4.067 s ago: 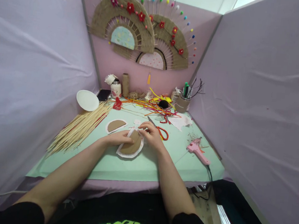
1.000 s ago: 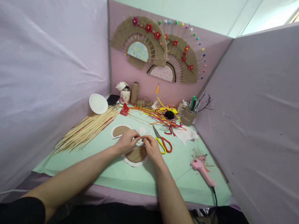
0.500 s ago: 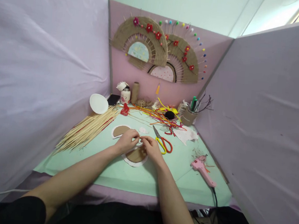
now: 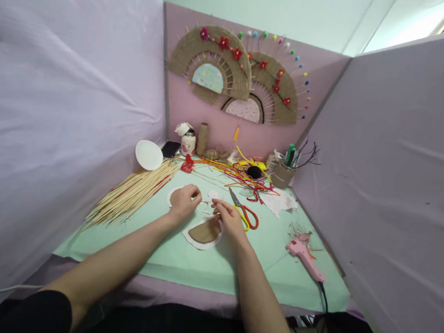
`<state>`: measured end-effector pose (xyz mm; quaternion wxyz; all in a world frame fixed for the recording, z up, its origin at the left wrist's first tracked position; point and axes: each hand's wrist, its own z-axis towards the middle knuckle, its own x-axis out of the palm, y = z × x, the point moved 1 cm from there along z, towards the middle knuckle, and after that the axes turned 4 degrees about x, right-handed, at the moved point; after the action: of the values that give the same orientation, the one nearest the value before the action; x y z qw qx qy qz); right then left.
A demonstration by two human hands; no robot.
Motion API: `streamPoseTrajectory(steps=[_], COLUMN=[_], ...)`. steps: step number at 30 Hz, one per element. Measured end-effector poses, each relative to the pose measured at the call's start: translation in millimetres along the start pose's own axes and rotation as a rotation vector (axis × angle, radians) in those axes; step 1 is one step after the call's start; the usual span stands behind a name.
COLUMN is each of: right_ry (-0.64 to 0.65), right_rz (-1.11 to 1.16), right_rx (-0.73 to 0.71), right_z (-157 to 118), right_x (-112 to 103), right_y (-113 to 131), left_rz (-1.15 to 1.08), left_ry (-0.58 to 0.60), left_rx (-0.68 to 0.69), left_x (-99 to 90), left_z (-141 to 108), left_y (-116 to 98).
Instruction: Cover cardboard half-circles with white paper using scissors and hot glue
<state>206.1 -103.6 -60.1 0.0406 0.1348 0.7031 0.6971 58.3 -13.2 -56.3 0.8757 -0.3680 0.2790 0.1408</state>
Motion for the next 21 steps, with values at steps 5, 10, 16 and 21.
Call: streamPoseTrajectory(steps=[5, 10, 16, 21], right_ry=[0.038, 0.089, 0.104, 0.123], right_rz=[0.202, 0.29, 0.362, 0.366], right_rx=[0.104, 0.128, 0.168, 0.16], right_z=[0.8, 0.2, 2.1, 3.1], right_x=[-3.0, -5.2, -3.8, -2.6], right_y=[2.0, 2.9, 6.5, 7.1], left_rz=[-0.062, -0.094, -0.263, -0.255], left_ry=[0.002, 0.116, 0.07, 0.089], left_rx=[0.021, 0.062, 0.114, 0.155], left_x=[-1.6, 3.7, -1.1, -2.3], left_z=[2.9, 0.2, -0.4, -3.1], left_y=[3.4, -0.3, -3.3, -8.8])
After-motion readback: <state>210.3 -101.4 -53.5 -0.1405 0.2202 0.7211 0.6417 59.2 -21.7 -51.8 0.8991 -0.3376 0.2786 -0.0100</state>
